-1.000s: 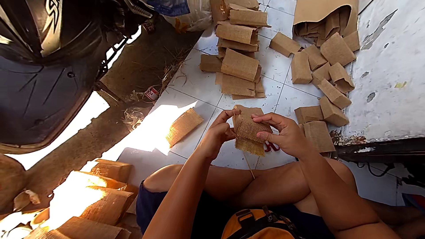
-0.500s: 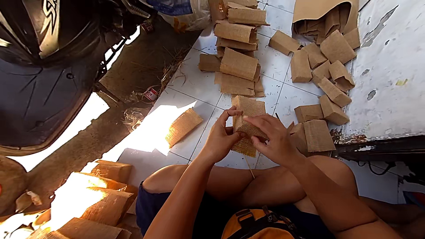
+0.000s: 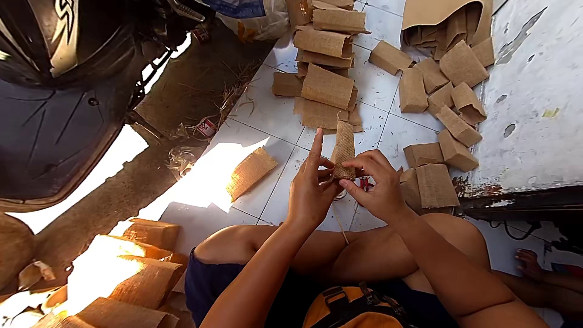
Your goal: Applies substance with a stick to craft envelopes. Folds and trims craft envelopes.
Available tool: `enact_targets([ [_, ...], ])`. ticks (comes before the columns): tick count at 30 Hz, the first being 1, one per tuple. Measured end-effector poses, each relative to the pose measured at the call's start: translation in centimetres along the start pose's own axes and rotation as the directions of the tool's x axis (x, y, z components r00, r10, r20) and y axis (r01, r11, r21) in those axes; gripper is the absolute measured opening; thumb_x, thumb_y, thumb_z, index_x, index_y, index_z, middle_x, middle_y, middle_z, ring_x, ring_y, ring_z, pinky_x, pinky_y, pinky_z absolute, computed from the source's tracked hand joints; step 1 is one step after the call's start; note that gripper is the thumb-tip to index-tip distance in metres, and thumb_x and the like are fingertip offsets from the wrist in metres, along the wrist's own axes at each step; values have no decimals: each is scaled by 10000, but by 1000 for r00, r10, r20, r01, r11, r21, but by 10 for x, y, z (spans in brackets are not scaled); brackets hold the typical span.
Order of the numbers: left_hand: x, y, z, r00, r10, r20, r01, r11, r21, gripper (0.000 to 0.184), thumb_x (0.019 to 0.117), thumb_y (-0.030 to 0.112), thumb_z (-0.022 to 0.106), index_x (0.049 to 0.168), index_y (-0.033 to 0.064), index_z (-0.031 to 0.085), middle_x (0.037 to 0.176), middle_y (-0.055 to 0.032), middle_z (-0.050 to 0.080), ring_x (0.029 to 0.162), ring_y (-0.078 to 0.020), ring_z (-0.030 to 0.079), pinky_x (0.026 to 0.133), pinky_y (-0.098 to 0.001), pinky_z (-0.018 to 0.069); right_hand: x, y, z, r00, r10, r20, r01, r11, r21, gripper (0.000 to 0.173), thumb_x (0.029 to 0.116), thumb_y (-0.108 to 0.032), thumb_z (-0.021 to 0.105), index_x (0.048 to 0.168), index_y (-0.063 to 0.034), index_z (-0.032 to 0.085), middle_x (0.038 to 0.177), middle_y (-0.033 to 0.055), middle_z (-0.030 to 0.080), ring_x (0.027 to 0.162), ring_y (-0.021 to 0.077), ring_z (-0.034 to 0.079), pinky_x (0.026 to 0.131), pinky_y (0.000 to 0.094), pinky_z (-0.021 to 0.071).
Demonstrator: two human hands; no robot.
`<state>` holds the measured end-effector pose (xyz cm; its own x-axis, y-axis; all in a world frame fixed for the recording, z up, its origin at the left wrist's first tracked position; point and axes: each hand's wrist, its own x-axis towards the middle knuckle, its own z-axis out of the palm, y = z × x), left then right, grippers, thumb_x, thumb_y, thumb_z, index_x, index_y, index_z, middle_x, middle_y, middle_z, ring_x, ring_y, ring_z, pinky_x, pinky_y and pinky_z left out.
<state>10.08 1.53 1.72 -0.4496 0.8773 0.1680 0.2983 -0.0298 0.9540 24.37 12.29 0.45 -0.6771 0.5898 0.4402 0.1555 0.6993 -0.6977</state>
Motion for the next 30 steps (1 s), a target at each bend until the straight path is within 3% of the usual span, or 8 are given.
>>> enact_targets([
  [4, -2, -3, 3, 998, 57, -7, -55, 991, 124, 1019, 857, 15, 786, 1647, 191, 167, 1098, -76, 689, 905, -159, 727, 808, -333, 628, 2, -1, -1, 1000, -6, -12, 6, 1000, -28, 222, 877, -175, 771, 1050, -39, 743, 1010, 91, 630, 858, 107, 630, 718, 212, 557],
  [7, -2, -6, 5, 991, 129, -18, -121, 964, 237, 977, 857, 1, 776, 1636, 133, 202, 1060, -71, 723, 916, -162, 727, 829, -339, 611, 3, -1, -1, 996, -65, 65, 70, 994, -83, 304, 896, -134, 743, 1197, -95, 753, 1192, 149, 627, 827, 143, 643, 682, 258, 575],
  [10, -1, -6, 3, 996, 93, 18, -94, 960, 262, 1011, 863, 58, 798, 1646, 177, 170, 1027, -62, 695, 854, -152, 715, 771, -344, 618, 3, 3, 0, 989, -71, 130, 89, 987, -136, 213, 912, -114, 711, 1115, -78, 767, 1223, 165, 663, 754, 160, 668, 630, 289, 583],
  [13, 8, -2, -15, 996, -13, 93, -5, 982, 189, 1125, 799, 18, 811, 1649, 221, 102, 1203, -129, 595, 919, -226, 699, 743, -399, 625, 2, 9, 0, 978, 90, 187, -78, 994, -70, 169, 923, -92, 679, 1069, -44, 747, 1100, 114, 699, 691, 124, 641, 586, 267, 559],
  [16, 16, -7, -41, 954, -221, 204, 233, 972, -40, 1202, 748, 68, 859, 1634, 216, 60, 1473, -160, 473, 1256, -317, 583, 960, -484, 546, 8, 9, -11, 915, 340, 219, -375, 916, 143, 135, 981, -73, 652, 1101, -34, 698, 1022, 93, 693, 628, 119, 670, 578, 288, 615],
  [18, 14, -14, -46, 912, -285, 296, 339, 929, -151, 967, 840, 145, 774, 1605, 178, 183, 1476, -119, 503, 1294, -245, 551, 1034, -444, 488, 12, 6, -17, 879, 418, 231, -471, 837, 279, 112, 1007, -65, 622, 1109, -41, 661, 1003, 85, 714, 619, 139, 711, 590, 303, 645],
  [21, 10, -17, -35, 914, -224, 338, 327, 899, -291, 359, 1006, 162, 537, 1361, 111, 542, 1187, -36, 674, 1010, -105, 676, 889, -311, 576, 13, 4, -18, 883, 426, 199, -470, 809, 352, 70, 1019, -52, 595, 1077, -40, 631, 964, 80, 723, 618, 149, 721, 596, 302, 646],
  [30, 6, -24, -15, 987, -50, 156, 77, 981, -177, 393, 1025, 164, 317, 1319, 57, 554, 1163, -43, 652, 1039, -55, 642, 916, -304, 541, 6, 10, -19, 946, 303, 114, -323, 864, 386, 122, 960, -83, 668, 1078, -58, 651, 852, 17, 692, 559, 60, 631, 510, 209, 570],
])
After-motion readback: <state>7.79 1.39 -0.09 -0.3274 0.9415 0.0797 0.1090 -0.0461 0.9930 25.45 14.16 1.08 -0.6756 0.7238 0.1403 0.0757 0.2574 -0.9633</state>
